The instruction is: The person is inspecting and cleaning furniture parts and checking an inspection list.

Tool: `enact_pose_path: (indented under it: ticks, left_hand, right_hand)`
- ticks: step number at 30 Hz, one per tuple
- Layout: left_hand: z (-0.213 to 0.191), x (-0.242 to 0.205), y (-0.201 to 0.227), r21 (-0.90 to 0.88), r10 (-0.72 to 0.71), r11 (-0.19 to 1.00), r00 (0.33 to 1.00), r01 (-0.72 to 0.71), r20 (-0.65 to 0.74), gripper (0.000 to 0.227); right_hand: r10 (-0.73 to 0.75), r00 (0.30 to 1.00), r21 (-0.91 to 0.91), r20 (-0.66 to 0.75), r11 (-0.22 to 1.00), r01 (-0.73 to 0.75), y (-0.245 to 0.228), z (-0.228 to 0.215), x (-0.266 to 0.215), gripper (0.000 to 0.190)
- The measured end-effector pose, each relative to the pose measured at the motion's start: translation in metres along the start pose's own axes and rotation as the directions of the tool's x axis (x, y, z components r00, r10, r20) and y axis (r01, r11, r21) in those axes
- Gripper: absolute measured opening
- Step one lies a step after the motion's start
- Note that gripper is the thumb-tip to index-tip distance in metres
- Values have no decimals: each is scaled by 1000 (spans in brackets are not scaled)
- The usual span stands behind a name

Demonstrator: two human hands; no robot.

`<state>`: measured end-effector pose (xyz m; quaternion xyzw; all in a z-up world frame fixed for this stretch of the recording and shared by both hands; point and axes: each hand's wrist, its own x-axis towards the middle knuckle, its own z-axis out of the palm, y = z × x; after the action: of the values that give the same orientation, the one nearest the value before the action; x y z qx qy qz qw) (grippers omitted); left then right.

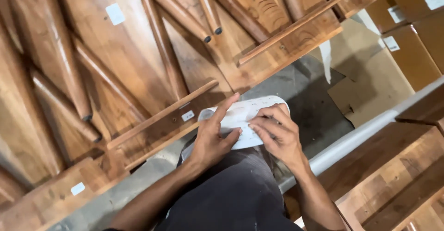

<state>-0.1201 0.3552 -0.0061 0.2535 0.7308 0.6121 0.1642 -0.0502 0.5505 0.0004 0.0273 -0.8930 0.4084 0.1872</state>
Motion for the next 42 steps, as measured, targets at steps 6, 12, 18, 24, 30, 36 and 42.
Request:
enact_pose_path:
  ticks: [6, 12, 18, 24, 30, 36, 42]
  left_hand:
    - [1, 20, 12, 108, -477, 874, 879, 474, 10, 74]
    - [32, 22, 2, -21, -300, 953, 935, 302, -187, 71]
    - [78, 42, 23, -197, -483, 875, 822, 442, -300, 73]
    - [120, 42, 18, -166, -379, 926, 830, 340, -410, 73]
    - [142, 54, 31, -177, -425, 905, 801, 387, -421, 74]
    - [149, 61, 41, -164, -462, 886, 785, 435, -413, 75]
    - [149, 66, 42, -133, -527, 845, 764, 518, -372, 73]
  right_hand:
    - [23, 978, -276, -205, 958, -80, 117, -21, 30, 10]
    - [21, 987, -267, -158, 962, -63, 281, -31, 79, 9]
    - [-95, 990, -245, -103, 967, 67, 323, -34, 107, 8]
    - [-152, 978, -198, -144, 973, 122, 332, -35, 115, 12]
    - [-128, 980, -97, -155, 989, 114, 341, -33, 115, 13]
    - [-124, 971, -133, -203, 986, 98, 335, -35, 115, 15]
    - [-54, 980, -251, -191, 968, 4, 336, -37, 108, 20]
